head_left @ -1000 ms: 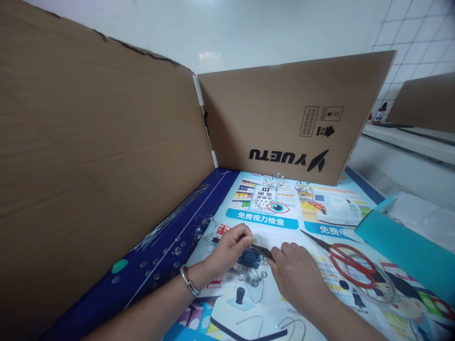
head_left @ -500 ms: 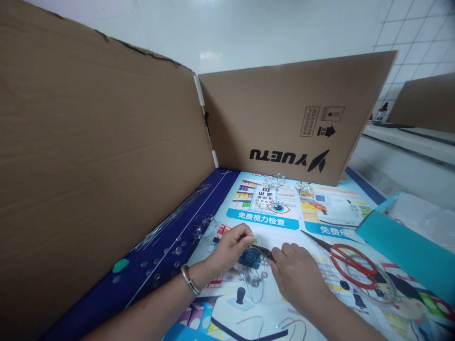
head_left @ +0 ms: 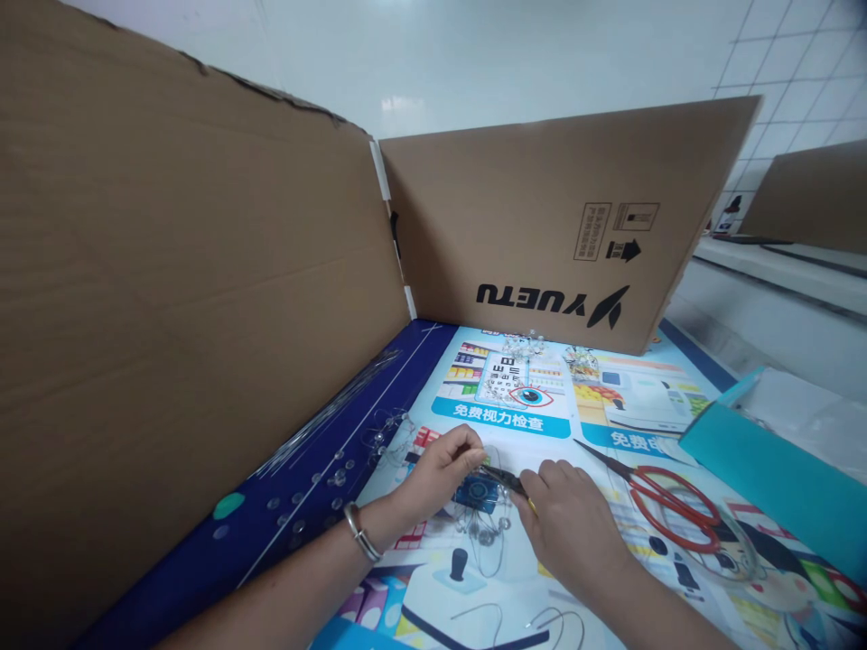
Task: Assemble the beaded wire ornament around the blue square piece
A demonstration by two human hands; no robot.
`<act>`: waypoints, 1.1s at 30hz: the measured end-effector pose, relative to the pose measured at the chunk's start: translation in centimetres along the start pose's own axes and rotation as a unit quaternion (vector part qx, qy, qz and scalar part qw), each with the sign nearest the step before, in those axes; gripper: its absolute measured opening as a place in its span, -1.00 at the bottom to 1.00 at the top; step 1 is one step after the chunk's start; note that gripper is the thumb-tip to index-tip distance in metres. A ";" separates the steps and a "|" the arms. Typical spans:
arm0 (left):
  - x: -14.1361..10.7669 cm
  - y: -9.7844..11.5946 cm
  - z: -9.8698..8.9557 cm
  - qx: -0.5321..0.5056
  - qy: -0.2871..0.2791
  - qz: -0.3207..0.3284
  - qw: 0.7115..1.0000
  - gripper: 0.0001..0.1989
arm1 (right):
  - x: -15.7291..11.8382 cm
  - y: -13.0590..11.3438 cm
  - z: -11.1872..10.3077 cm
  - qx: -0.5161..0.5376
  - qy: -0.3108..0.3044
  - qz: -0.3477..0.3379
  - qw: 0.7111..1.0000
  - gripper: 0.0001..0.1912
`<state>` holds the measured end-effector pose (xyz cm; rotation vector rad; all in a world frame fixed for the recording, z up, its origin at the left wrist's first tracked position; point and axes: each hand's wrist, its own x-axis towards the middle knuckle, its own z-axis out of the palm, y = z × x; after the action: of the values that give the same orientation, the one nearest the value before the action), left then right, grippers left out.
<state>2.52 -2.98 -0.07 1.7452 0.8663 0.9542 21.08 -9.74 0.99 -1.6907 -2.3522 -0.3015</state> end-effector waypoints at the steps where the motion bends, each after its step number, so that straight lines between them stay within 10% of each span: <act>1: 0.0 0.0 0.0 0.001 0.000 0.002 1.000 -0.84 | 0.0 0.0 0.0 0.001 -0.001 -0.001 1.000 -0.82; 33: 0.6 0.0 -0.9 -0.077 -0.035 -0.061 0.995 -0.75 | 0.2 1.5 0.8 0.084 -0.011 0.013 0.996 -0.85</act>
<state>1.97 -2.12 0.34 1.5673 0.8216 0.8508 22.39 -8.83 0.29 -1.6521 -2.2978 -0.0769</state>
